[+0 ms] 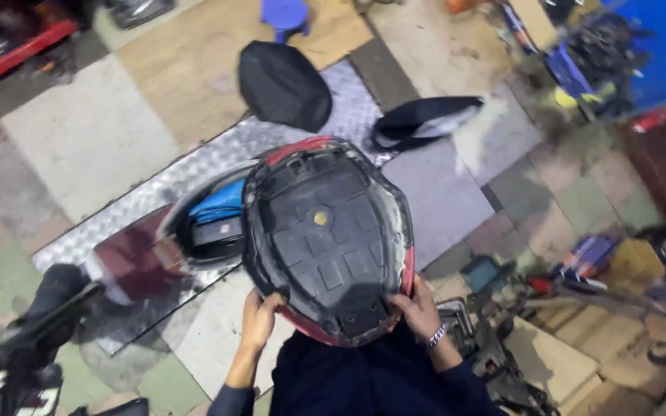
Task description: Removing a motorcycle seat by unscrewing the hinge bolts with a screwdriver and lifting it away.
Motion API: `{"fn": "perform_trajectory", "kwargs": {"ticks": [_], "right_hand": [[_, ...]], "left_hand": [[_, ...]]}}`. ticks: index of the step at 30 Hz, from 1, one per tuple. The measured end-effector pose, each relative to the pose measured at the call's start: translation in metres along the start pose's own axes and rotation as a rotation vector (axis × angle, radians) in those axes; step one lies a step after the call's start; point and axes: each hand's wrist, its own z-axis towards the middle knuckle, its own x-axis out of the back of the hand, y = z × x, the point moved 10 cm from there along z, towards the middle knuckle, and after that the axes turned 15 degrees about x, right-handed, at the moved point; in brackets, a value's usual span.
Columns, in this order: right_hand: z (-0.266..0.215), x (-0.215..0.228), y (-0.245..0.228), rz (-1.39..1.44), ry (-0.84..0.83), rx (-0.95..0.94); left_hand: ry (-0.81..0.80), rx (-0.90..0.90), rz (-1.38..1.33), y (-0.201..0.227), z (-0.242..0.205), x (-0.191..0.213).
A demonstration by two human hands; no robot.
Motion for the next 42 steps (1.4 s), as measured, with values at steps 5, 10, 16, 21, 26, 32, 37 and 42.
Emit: {"fn": "perform_trajectory", "kwargs": {"ticks": [5, 10, 16, 21, 26, 32, 37, 42], "right_hand": [[-0.021, 0.094, 0.08, 0.486, 0.515, -0.298], [-0.013, 0.226, 0.187, 0.424, 0.687, -0.405], [-0.028, 0.316, 0.269, 0.401, 0.932, -0.54], [0.014, 0.324, 0.29, 0.527, 1.078, -0.838], [0.077, 0.318, 0.293, 0.727, 1.267, -1.094], [0.107, 0.314, 0.362, 1.033, 1.38, -1.186], [0.192, 0.315, 0.421, 1.267, 1.396, -1.205], [0.233, 0.299, 0.546, 1.369, 1.58, -1.16]], "left_hand": [[-0.14, -0.076, 0.388, 0.088, 0.005, -0.155], [-0.289, -0.088, 0.54, 0.1, 0.046, -0.35], [-0.503, -0.053, 0.754, 0.147, 0.028, -0.53], [-0.449, 0.016, 0.836, 0.135, 0.151, -0.614], [-0.271, 0.025, 1.158, 0.107, 0.338, -0.682], [-0.185, -0.073, 1.301, 0.124, 0.463, -0.802], [-0.205, -0.245, 1.507, 0.121, 0.585, -0.932], [-0.168, -0.625, 1.365, 0.122, 0.727, -1.068]]}}
